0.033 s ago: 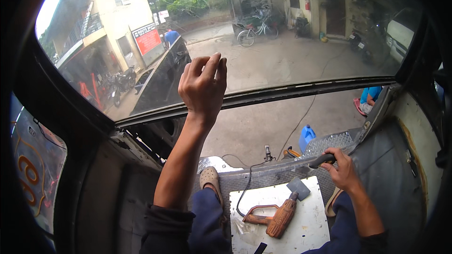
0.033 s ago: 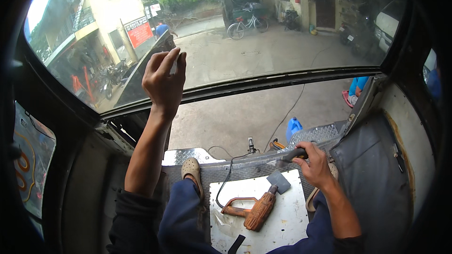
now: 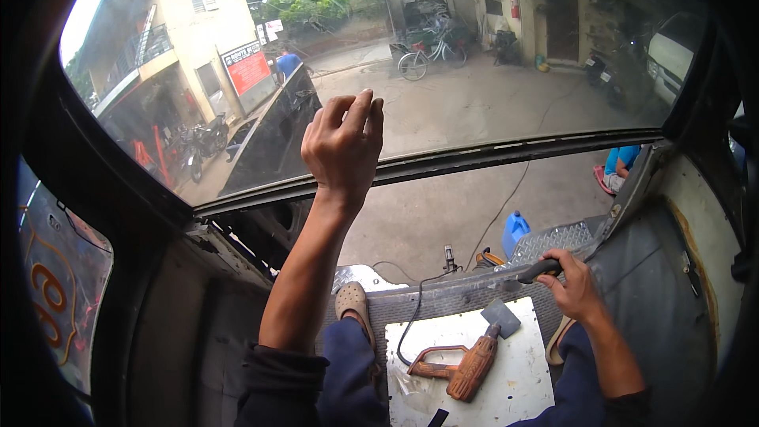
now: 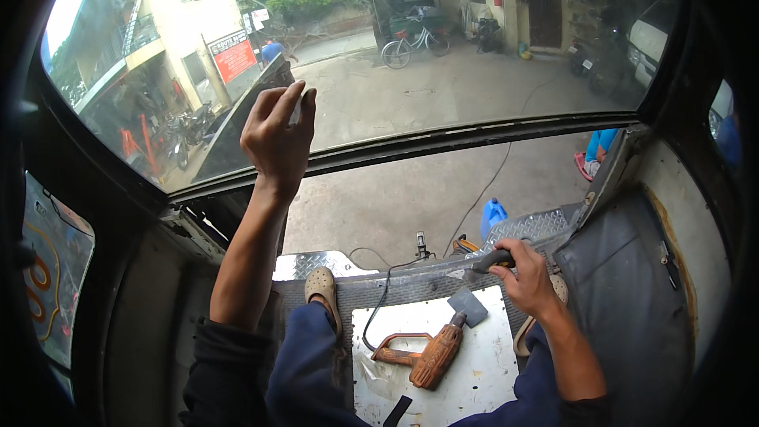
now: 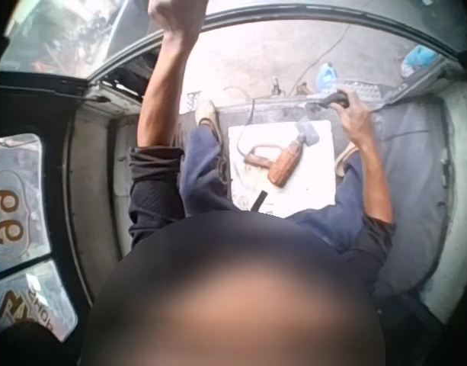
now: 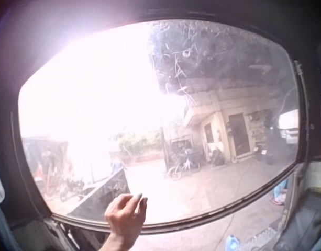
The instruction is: The person uses a heat gun and a scraper to remove adhesive residue from the interior surface of a vehicle windshield. They repeatedly apply heat and scrape along the lower edge of the glass, then peel away loosened strips of residue by hand.
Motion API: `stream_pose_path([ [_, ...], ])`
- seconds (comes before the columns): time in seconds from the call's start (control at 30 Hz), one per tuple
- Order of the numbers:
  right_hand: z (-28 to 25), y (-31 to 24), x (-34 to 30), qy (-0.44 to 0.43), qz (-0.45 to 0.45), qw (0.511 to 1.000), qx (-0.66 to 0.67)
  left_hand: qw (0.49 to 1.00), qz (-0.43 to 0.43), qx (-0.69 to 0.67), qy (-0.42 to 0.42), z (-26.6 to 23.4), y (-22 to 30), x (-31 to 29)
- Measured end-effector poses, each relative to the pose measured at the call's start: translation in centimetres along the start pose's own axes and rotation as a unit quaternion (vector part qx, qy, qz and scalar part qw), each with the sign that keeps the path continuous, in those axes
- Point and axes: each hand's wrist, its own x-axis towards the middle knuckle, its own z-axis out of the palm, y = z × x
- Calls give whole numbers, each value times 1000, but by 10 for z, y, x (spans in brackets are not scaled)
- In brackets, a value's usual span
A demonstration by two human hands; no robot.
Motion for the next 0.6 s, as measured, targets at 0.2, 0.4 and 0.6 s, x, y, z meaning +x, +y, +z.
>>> stream_pose_path([
  [0.2, -5, 5, -2, 20, -16, 1000, 12, 996, 0, 91, 15, 18, 14, 3],
  [0.4, -11, 17, -10, 36, -11, 999, 17, 993, 9, 79, 86, 33, 14, 2],
  [0.6, -14, 21, -13, 43, -6, 999, 16, 993, -93, 10, 75, 39, 24, 0],
])
